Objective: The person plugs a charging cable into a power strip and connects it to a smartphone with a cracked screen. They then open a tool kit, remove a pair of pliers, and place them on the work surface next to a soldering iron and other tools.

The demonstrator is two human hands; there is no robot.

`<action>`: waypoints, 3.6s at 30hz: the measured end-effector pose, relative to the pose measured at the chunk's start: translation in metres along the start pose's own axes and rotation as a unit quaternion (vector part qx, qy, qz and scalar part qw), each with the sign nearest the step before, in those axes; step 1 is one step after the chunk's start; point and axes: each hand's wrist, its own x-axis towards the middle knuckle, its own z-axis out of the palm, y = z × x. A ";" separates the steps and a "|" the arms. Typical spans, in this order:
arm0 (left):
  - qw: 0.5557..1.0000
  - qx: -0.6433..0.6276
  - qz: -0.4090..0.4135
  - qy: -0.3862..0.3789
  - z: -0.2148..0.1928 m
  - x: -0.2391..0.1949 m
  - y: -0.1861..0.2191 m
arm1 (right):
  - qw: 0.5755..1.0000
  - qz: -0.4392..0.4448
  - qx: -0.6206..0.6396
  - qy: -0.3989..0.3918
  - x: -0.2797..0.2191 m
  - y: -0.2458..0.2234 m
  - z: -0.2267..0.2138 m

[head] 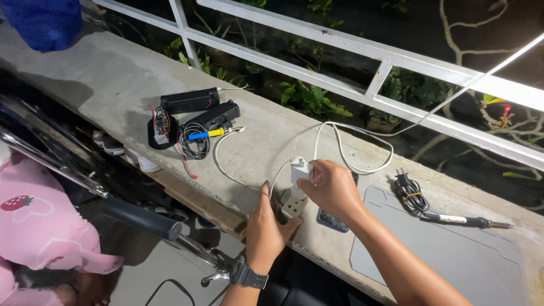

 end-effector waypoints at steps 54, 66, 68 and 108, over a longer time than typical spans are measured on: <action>0.976 -0.033 -0.188 -0.107 -0.074 -0.062 -0.049 | 0.991 -0.094 0.043 0.085 -0.019 0.057 0.058; 0.783 -0.535 -0.315 -0.040 -0.104 -0.084 0.014 | 0.936 -0.217 0.251 -0.114 -0.153 0.018 0.093; 0.747 -0.594 -0.297 -0.032 -0.096 -0.083 0.009 | 0.921 -0.238 0.253 -0.178 -0.164 0.020 0.104; 0.666 -0.668 -0.331 0.027 -0.118 -0.104 -0.025 | 0.971 -0.073 0.206 -0.093 -0.231 0.173 -0.084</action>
